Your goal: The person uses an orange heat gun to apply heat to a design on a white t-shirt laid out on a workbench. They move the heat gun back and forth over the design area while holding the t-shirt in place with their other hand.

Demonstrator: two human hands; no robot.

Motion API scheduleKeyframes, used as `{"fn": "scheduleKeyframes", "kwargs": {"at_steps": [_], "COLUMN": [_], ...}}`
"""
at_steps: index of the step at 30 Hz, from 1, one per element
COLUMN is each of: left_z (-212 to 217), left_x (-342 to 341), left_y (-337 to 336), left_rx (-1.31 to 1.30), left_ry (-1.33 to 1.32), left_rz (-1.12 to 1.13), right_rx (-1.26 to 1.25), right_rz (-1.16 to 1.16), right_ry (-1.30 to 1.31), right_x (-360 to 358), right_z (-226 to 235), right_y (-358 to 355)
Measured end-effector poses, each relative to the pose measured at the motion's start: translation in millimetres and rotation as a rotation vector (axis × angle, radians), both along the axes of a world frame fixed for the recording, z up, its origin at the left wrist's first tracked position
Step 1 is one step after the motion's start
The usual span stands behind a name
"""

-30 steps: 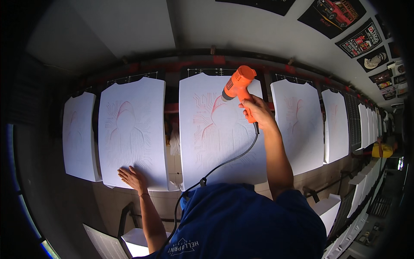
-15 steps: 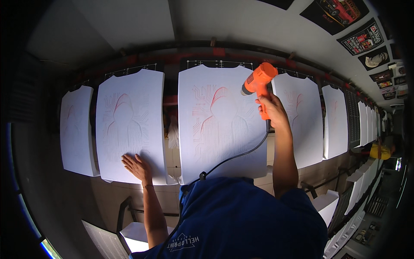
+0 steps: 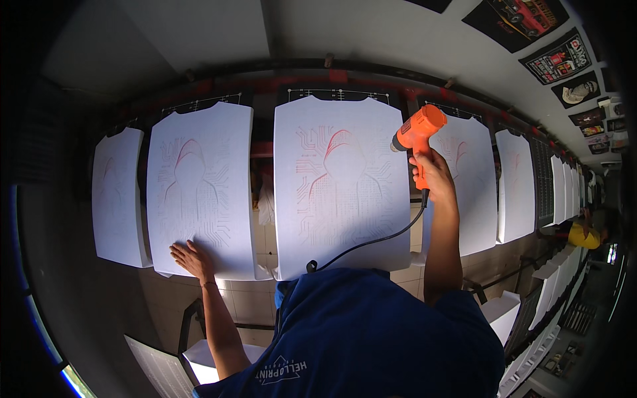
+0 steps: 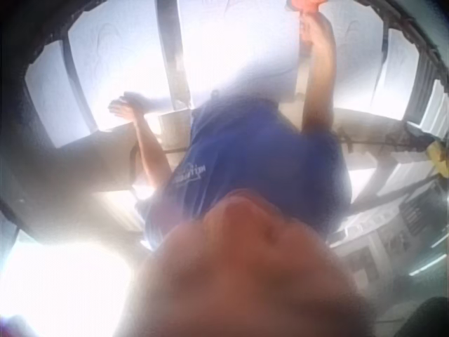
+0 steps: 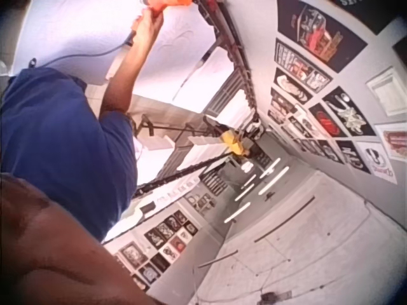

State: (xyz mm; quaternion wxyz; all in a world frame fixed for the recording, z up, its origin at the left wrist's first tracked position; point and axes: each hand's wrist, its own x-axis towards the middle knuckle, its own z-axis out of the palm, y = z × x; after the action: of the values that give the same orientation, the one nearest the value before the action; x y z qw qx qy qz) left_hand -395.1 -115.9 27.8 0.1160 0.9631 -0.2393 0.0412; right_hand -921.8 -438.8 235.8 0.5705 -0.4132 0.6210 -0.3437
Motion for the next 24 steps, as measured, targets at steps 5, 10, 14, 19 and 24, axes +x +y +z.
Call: {"fn": "scheduleKeyframes", "kwargs": {"at_steps": [5,10,14,19,24], "left_z": [1.8,4.2,-6.3,-8.2,2.2], "left_x": [-31.6,-61.8,-27.1,13.0,-9.7], "left_y": [-26.9,-42.5,-17.9,2.4,-22.4], "left_rx": [0.001,0.011,0.018,0.012,-0.017], "left_ry": [-0.023,-0.024,-0.049,-0.029,-0.004], "left_rz": [-0.118,-0.303,-0.234,-0.038,-0.073], "right_rx": [-0.017,0.069,0.050,0.021,0.006], "right_rz": [0.079,0.195,0.109,0.011,0.037], "right_ry": [-0.074,-0.102,-0.087,-0.025,-0.051], "right_x": [24.9,53.7,37.4,-7.6,6.3], "right_z": [1.9,2.6,2.1,-0.2,-2.2], "right_y": [11.1,20.5,24.3,25.3,34.0]}}
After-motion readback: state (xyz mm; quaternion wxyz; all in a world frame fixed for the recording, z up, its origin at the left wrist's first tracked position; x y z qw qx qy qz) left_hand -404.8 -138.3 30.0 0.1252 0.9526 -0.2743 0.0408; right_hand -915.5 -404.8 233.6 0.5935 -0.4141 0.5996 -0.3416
